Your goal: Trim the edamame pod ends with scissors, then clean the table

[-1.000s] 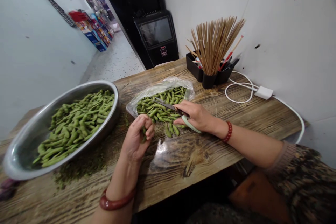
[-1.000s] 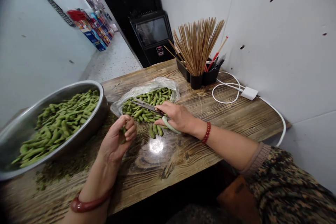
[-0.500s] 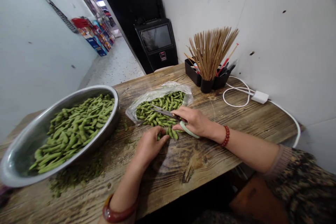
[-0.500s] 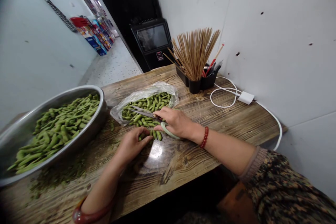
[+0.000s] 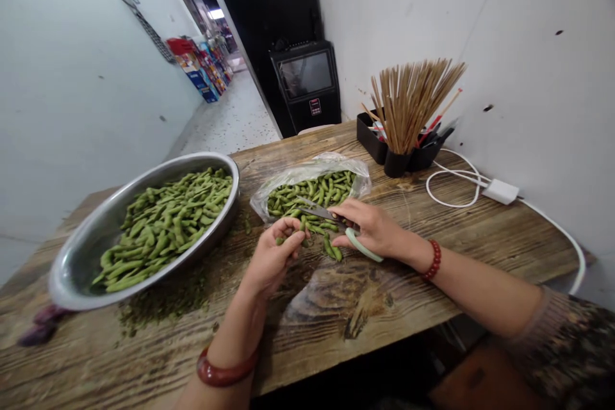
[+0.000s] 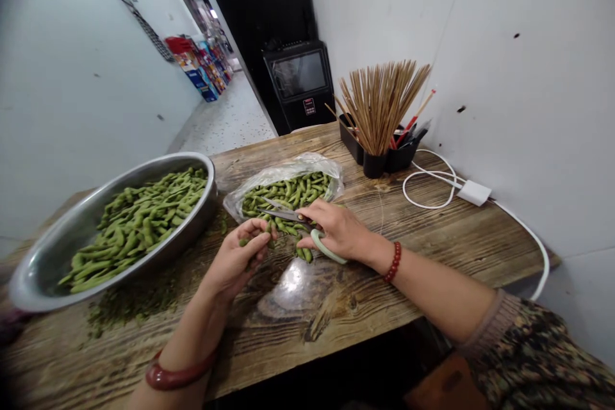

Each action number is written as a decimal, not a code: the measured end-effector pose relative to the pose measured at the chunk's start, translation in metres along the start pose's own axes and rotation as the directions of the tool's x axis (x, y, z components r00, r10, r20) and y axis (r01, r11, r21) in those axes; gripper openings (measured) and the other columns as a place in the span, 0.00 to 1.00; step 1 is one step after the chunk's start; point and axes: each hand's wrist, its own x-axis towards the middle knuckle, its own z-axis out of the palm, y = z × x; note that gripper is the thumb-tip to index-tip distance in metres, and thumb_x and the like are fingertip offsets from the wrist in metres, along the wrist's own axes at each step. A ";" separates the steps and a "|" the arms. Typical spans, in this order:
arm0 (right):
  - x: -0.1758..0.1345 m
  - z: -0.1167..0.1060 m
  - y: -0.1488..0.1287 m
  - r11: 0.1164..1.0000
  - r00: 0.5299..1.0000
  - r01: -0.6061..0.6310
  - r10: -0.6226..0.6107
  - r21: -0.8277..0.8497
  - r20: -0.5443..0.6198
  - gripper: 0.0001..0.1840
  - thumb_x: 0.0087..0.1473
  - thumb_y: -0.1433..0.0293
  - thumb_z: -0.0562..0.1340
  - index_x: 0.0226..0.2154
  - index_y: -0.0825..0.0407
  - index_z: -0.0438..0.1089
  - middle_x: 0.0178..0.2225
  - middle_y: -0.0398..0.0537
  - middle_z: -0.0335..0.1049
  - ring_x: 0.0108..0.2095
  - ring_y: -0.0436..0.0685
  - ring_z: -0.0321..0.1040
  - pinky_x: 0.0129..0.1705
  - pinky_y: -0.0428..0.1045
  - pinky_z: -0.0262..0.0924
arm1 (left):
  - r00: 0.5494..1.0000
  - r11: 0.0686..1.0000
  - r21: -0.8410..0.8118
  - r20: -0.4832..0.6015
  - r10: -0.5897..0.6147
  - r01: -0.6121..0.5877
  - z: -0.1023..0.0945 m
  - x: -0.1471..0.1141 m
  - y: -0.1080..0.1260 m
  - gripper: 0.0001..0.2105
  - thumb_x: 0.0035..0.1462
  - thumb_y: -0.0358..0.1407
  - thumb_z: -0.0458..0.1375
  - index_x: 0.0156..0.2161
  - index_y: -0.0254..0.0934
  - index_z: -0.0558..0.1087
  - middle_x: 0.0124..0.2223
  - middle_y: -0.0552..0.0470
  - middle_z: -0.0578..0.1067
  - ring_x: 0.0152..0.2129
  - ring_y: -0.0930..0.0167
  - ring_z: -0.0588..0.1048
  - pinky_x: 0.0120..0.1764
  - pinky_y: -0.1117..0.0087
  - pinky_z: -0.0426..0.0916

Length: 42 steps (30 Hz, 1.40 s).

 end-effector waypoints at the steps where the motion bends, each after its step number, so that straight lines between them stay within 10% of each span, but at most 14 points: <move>1: 0.000 -0.001 -0.001 1.000 1.000 0.003 -0.004 0.001 0.016 0.30 0.51 0.60 0.66 0.53 0.55 0.63 0.41 0.53 0.67 0.35 0.56 0.65 0.37 0.50 0.63 | 1.000 1.000 0.001 -0.011 0.007 -0.007 0.001 0.000 0.000 0.13 0.48 0.38 0.64 0.37 0.35 0.69 0.31 0.54 0.72 0.16 0.81 0.58 0.18 0.78 0.47; 24: 0.000 0.004 -0.010 0.996 0.992 0.047 -0.037 -0.077 0.123 0.24 0.53 0.61 0.65 0.50 0.54 0.65 0.37 0.51 0.68 0.34 0.55 0.66 0.34 0.48 0.61 | 0.995 0.994 0.078 -0.056 0.076 -0.072 0.002 0.004 -0.017 0.13 0.46 0.40 0.66 0.35 0.34 0.77 0.25 0.55 0.70 0.16 0.80 0.58 0.19 0.76 0.53; 33: -0.001 0.003 0.000 0.999 1.000 -0.030 0.030 -0.043 0.001 0.24 0.54 0.62 0.64 0.51 0.55 0.64 0.38 0.52 0.67 0.36 0.56 0.66 0.38 0.50 0.63 | 0.999 0.957 -0.289 -0.039 0.005 -0.016 -0.002 0.004 -0.004 0.12 0.45 0.35 0.66 0.33 0.35 0.70 0.19 0.62 0.60 0.14 0.81 0.56 0.16 0.81 0.49; 42: 0.000 0.002 -0.010 0.999 0.997 -0.013 0.015 -0.032 0.069 0.31 0.51 0.59 0.67 0.54 0.55 0.63 0.40 0.54 0.67 0.37 0.57 0.66 0.38 0.51 0.64 | 1.000 0.938 -0.345 -0.012 0.021 -0.024 -0.001 0.006 -0.006 0.12 0.45 0.34 0.66 0.32 0.35 0.67 0.28 0.55 0.71 0.16 0.82 0.59 0.15 0.82 0.50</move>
